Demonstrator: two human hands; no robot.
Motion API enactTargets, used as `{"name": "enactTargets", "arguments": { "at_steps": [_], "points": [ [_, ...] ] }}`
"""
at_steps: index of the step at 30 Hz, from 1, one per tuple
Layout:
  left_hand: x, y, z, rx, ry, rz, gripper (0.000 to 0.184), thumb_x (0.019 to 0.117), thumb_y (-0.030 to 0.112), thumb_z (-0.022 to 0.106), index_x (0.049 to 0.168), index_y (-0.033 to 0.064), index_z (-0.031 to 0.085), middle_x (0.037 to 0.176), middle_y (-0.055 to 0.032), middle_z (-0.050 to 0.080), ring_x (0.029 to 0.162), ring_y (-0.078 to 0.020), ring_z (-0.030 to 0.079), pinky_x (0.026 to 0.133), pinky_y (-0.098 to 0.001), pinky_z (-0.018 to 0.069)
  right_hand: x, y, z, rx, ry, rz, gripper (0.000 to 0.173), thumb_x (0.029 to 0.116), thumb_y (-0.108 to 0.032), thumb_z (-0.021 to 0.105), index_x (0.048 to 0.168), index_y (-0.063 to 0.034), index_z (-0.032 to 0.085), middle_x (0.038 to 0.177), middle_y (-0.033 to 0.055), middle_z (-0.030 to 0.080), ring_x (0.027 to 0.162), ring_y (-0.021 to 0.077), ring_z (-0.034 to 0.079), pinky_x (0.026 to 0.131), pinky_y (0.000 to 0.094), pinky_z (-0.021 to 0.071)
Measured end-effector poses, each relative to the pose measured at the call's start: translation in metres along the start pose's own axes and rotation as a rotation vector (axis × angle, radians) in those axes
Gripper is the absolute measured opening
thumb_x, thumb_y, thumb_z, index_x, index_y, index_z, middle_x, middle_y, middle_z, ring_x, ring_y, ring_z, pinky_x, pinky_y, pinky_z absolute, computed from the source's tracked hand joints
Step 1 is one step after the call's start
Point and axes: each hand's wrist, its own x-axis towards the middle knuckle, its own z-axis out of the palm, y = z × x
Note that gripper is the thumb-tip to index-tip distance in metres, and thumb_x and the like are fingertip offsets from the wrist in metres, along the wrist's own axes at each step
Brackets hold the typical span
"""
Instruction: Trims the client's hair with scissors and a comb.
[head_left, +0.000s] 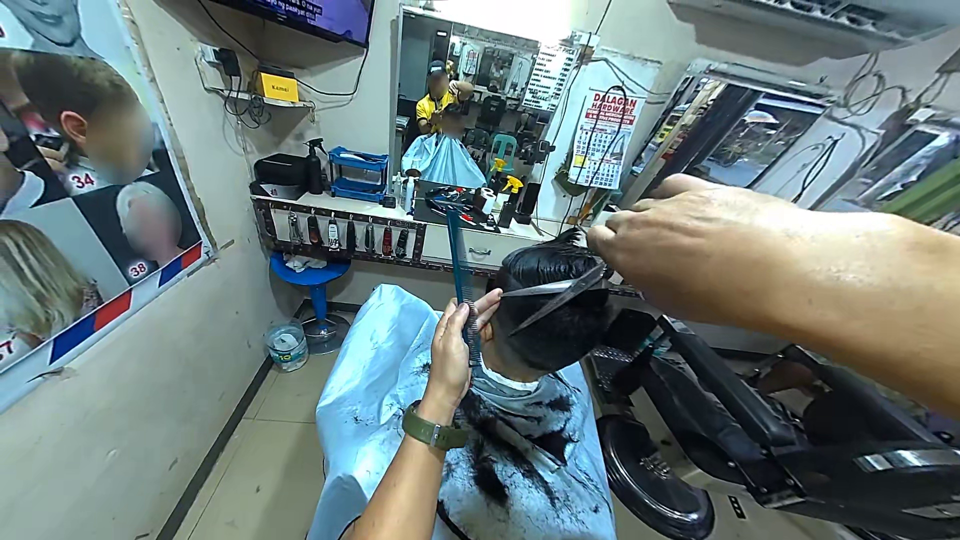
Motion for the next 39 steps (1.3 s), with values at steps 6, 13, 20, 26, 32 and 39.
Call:
{"name": "enactTargets", "arguments": {
  "at_steps": [6, 13, 20, 26, 32, 39],
  "points": [
    [-0.002, -0.002, -0.001, 0.027, -0.012, 0.013, 0.047, 0.1117, 0.019, 0.016, 0.135, -0.0065, 0.048, 0.133, -0.0263, 0.065, 0.129, -0.0332, 0.062, 0.113, -0.0439, 0.046, -0.003, -0.009, -0.009, 0.061, -0.046, 0.082, 0.005, 0.0918, -0.006, 0.067, 0.096, -0.0063, 0.066, 0.075, 0.0096, 0.062, 0.072, 0.0305, 0.065, 0.065, 0.0472, 0.0522],
    [-0.007, -0.004, -0.001, 0.024, -0.01, 0.026, 0.047, 0.1115, 0.018, 0.017, 0.135, -0.0083, 0.047, 0.132, -0.028, 0.065, 0.129, -0.0348, 0.062, 0.114, -0.0441, 0.0455, -0.009, -0.015, -0.007, 0.059, -0.004, 0.079, 0.01, 0.0856, 0.0, 0.072, 0.093, -0.004, 0.067, 0.072, 0.0094, 0.06, 0.067, 0.0291, 0.063, 0.061, 0.0448, 0.0512],
    [-0.01, -0.008, -0.002, 0.019, -0.008, 0.049, 0.046, 0.1109, 0.017, 0.017, 0.129, -0.0092, 0.049, 0.131, -0.0293, 0.065, 0.128, -0.036, 0.062, 0.114, -0.0452, 0.0455, -0.012, -0.017, -0.002, -0.021, 0.042, 0.036, 0.006, 0.0915, -0.001, 0.066, 0.097, -0.0033, 0.066, 0.073, 0.0099, 0.06, 0.069, 0.0282, 0.062, 0.066, 0.0433, 0.0494],
    [-0.015, -0.008, -0.002, 0.043, -0.01, 0.066, 0.047, 0.1106, 0.017, 0.018, 0.134, -0.0101, 0.048, 0.131, -0.0296, 0.064, 0.129, -0.0367, 0.061, 0.115, -0.0462, 0.0444, -0.014, -0.017, 0.007, -0.059, 0.123, -0.006, 0.009, 0.0895, 0.0, 0.067, 0.098, -0.0004, 0.067, 0.078, 0.0123, 0.063, 0.072, 0.0293, 0.064, 0.075, 0.0455, 0.0497],
    [-0.021, -0.008, 0.0, 0.041, 0.003, 0.07, 0.047, 0.1108, 0.017, 0.017, 0.135, -0.0107, 0.046, 0.132, -0.0303, 0.064, 0.128, -0.0371, 0.061, 0.114, -0.0458, 0.0456, -0.021, -0.027, -0.005, -0.048, 0.015, 0.045, 0.005, 0.0928, 0.0, 0.062, 0.097, -0.0026, 0.063, 0.074, 0.0099, 0.059, 0.071, 0.0269, 0.063, 0.07, 0.0418, 0.0485],
    [-0.031, -0.01, 0.003, 0.064, 0.018, 0.103, 0.047, 0.1106, 0.016, 0.017, 0.137, -0.0126, 0.043, 0.129, -0.0323, 0.064, 0.127, -0.0395, 0.062, 0.115, -0.0474, 0.0455, -0.03, -0.03, -0.005, -0.018, -0.013, 0.057, 0.006, 0.092, -0.003, 0.064, 0.098, -0.0033, 0.063, 0.074, 0.0089, 0.06, 0.072, 0.0273, 0.064, 0.068, 0.0412, 0.0492]
  ]
}}
